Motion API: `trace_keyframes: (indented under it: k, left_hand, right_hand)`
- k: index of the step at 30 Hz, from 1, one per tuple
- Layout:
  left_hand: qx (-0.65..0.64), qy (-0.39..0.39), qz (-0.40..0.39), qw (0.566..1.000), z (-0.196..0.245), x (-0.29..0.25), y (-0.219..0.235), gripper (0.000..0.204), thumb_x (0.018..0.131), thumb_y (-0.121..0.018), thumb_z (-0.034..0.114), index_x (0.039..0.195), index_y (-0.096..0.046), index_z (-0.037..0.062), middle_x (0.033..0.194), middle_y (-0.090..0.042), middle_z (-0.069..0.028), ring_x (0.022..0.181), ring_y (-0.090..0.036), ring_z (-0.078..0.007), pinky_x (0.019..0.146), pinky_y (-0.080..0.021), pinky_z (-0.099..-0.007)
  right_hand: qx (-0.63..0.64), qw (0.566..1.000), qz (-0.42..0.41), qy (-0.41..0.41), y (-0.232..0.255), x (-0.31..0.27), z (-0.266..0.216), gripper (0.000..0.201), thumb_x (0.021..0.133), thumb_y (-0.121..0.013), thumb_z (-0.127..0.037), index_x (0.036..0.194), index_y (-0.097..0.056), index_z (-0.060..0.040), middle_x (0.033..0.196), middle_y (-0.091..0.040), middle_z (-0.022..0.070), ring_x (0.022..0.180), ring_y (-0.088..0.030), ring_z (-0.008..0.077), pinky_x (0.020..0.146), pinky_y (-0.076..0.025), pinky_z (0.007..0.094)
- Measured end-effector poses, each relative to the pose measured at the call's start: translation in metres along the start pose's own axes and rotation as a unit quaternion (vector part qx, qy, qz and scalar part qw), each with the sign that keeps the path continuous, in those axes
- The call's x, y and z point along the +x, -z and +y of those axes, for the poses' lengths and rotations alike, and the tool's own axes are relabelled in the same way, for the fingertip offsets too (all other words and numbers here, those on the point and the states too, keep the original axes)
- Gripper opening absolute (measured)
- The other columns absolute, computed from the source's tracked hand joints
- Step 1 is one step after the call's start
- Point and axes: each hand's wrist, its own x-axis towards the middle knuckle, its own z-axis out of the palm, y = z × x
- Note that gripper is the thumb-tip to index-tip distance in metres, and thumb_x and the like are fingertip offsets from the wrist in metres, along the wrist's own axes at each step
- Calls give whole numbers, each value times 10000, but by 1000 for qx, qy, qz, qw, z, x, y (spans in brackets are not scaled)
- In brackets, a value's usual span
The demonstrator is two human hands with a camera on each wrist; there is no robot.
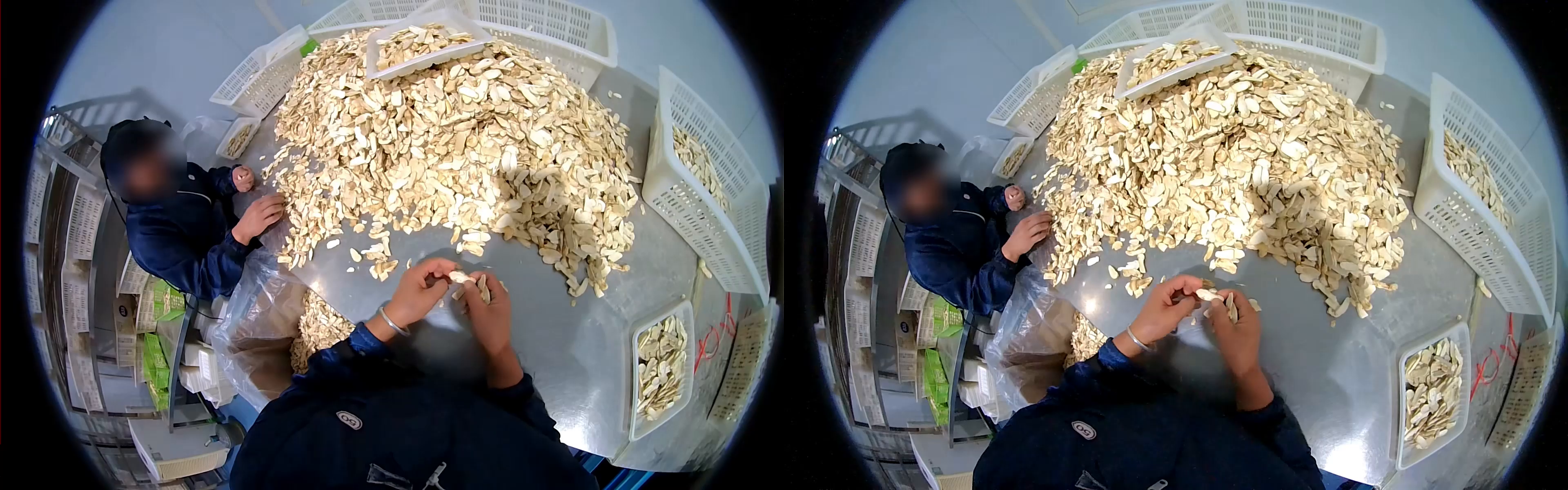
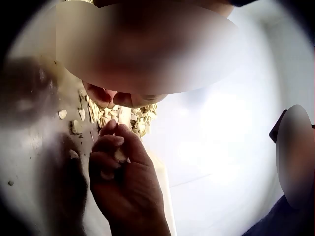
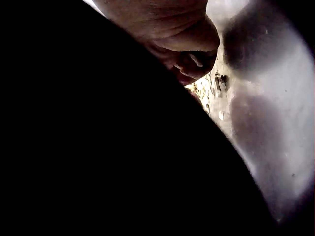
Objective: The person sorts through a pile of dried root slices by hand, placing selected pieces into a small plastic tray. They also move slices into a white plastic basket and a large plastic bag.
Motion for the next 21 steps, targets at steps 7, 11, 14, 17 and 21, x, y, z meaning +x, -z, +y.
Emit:
trace_keyframes:
  k: [7, 11, 14, 17, 21]
  left_hand:
    - [203, -70, 0, 977, 15, -2, -4, 150, 937, -663, 74, 1073, -667, 11, 914, -658, 15, 864, -570, -44, 741, -483, -227]
    - [-5, 52, -19, 998, 20, 2, -29, 169, 949, -695, 128, 1061, -675, 3, 918, -674, 22, 807, -568, -30, 705, -482, -217]
    - [-30, 49, -30, 998, 30, 10, -41, 185, 967, -689, 165, 1071, -685, 12, 889, -661, 37, 769, -559, -16, 667, -463, -197]
    - [-25, 38, -43, 998, 36, 12, -44, 188, 990, -655, 196, 1083, -698, 38, 843, -631, 53, 731, -536, -6, 610, -420, -173]
    - [-17, 102, -51, 993, 40, 11, -37, 195, 995, -627, 195, 1078, -703, 36, 814, -621, 50, 698, -527, -9, 581, -412, -175]
  right_hand:
    - [123, 987, 103, 14, 42, 7, -40, 98, 990, -609, -152, 1046, -638, -76, 709, -524, -53, 573, -443, 16, 508, -333, 181]
    - [28, 992, 119, 22, 43, 12, -23, 86, 974, -639, -139, 1031, -646, -76, 716, -557, -49, 584, -472, 26, 502, -339, 197]
    - [-35, 995, 89, 32, 27, 6, -28, 99, 961, -659, -138, 1023, -680, -63, 735, -598, -47, 634, -516, 32, 554, -396, 203]
    - [-62, 994, 62, 68, 23, 4, -20, 109, 954, -665, -135, 1011, -693, -46, 736, -608, -44, 669, -544, 38, 597, -438, 214]
    - [-132, 980, 72, 128, 13, -3, -31, 100, 945, -663, -114, 998, -694, -35, 760, -643, 24, 692, -598, 101, 637, -479, 258]
